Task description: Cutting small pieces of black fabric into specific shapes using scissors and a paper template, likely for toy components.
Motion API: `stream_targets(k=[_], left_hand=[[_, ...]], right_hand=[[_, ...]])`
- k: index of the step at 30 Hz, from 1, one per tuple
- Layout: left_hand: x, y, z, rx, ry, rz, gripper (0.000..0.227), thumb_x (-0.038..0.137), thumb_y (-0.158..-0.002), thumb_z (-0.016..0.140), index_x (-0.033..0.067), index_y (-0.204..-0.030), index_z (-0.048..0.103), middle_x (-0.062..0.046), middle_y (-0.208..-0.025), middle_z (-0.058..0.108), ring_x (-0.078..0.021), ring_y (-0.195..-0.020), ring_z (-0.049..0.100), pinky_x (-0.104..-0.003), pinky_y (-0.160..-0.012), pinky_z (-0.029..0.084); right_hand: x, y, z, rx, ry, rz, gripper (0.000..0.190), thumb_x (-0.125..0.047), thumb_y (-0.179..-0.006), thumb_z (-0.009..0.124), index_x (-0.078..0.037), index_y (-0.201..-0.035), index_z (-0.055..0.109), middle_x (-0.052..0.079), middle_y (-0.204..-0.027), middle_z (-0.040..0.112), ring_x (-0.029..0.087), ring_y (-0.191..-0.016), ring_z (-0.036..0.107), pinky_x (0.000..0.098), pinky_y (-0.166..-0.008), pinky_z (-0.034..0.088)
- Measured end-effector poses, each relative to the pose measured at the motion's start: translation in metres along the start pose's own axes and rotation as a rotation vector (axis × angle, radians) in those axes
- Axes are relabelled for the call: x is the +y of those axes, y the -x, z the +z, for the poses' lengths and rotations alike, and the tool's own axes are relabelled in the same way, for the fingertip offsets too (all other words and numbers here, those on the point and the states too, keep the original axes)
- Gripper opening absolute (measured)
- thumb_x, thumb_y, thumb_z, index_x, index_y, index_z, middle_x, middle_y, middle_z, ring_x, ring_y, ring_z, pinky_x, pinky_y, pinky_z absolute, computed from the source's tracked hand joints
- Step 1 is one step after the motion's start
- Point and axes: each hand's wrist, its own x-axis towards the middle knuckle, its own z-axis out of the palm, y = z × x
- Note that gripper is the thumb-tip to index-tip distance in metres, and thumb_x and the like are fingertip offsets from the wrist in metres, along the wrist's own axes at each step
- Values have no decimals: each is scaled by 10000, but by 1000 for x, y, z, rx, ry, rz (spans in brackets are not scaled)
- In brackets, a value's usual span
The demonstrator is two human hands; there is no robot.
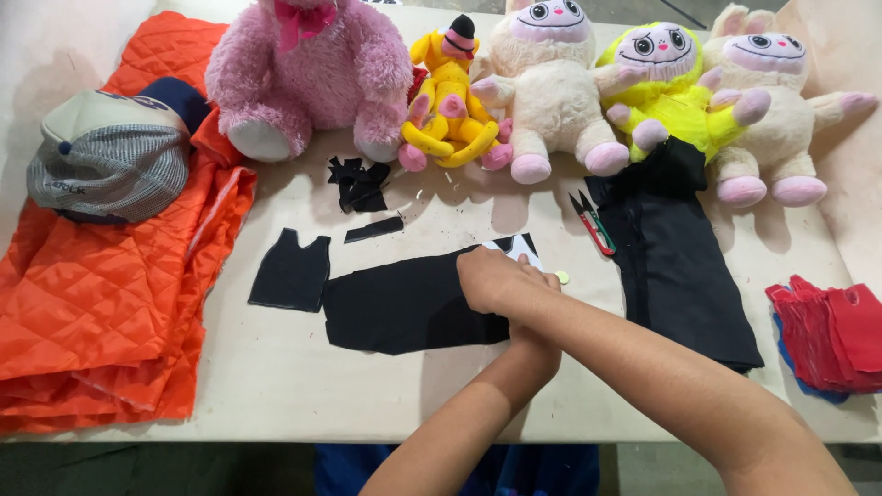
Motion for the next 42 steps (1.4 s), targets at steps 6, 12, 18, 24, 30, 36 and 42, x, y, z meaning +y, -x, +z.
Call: stream_targets(k=[6, 12, 18, 24, 30, 36, 42], left_hand=[[-6, 1, 20, 30, 27, -9, 483, -153, -757, 683, -54, -1228, 639, -261, -1324, 571, -522, -1347, 445, -799, -1062, 222], [-7, -11, 26, 67, 53, -25, 521, -170, -734, 681, -81, -1243, 610, -302, -1357, 535, -552, -1358, 416, -811, -1044, 231], [-13, -14, 43, 103, 83, -24, 561, -187, -712, 679, -107, -1258, 580, -343, -1389, 499, -583, -1368, 387, -823, -1025, 240], [-1, -37, 47, 135, 107, -38, 602, -204, -690, 677, -134, -1274, 551, -384, -1422, 464, -614, -1378, 357, -835, -1006, 249], [-11, 68, -94, 80, -66, 46, 728, -145, -722, 763, -125, -1366, 424, -450, -1511, 309, -655, -1416, 263, -737, -906, 444], [-59, 61, -100, 495, 206, 54, 238, -31, -836, 694, -27, -1073, 708, -264, -1138, 645, -500, -1288, 536, -569, -856, 566], [-117, 50, -127, 585, 224, 28, 507, 384, -803, 814, 21, -1131, 680, -160, -965, 655, -325, -962, 649, -452, -756, 587]], right_hand=[[21, -53, 48, 77, 122, -82, 146, 162, -768, 678, 86, -861, 761, 299, -758, 713, 480, -857, 735, 762, -869, 438], [31, -78, 75, 131, 155, -79, 131, 143, -731, 720, 50, -811, 767, 275, -699, 697, 477, -802, 732, 782, -794, 454], [19, -64, 52, -128, 410, 56, 223, -1, -762, 495, -74, -740, 705, 59, -739, 726, 269, -659, 698, 318, -580, 490], [62, -61, -4, 568, 103, -258, 48, -55, -669, 739, -47, -657, 785, 171, -582, 689, 387, -640, 740, 397, -587, 565], [106, -46, -27, 851, -489, -217, 102, -142, -806, 711, -157, -875, 785, 27, -551, 663, 150, -496, 676, 252, -543, 545], [158, -89, 30, 1160, -972, -134, 131, -102, -876, 727, -96, -995, 782, 90, -592, 668, 156, -490, 655, 280, -519, 534], [152, -102, 50, 1645, -1096, -11, 113, 4, -915, 676, -15, -992, 756, 102, -699, 709, 147, -550, 670, 252, -492, 541]])
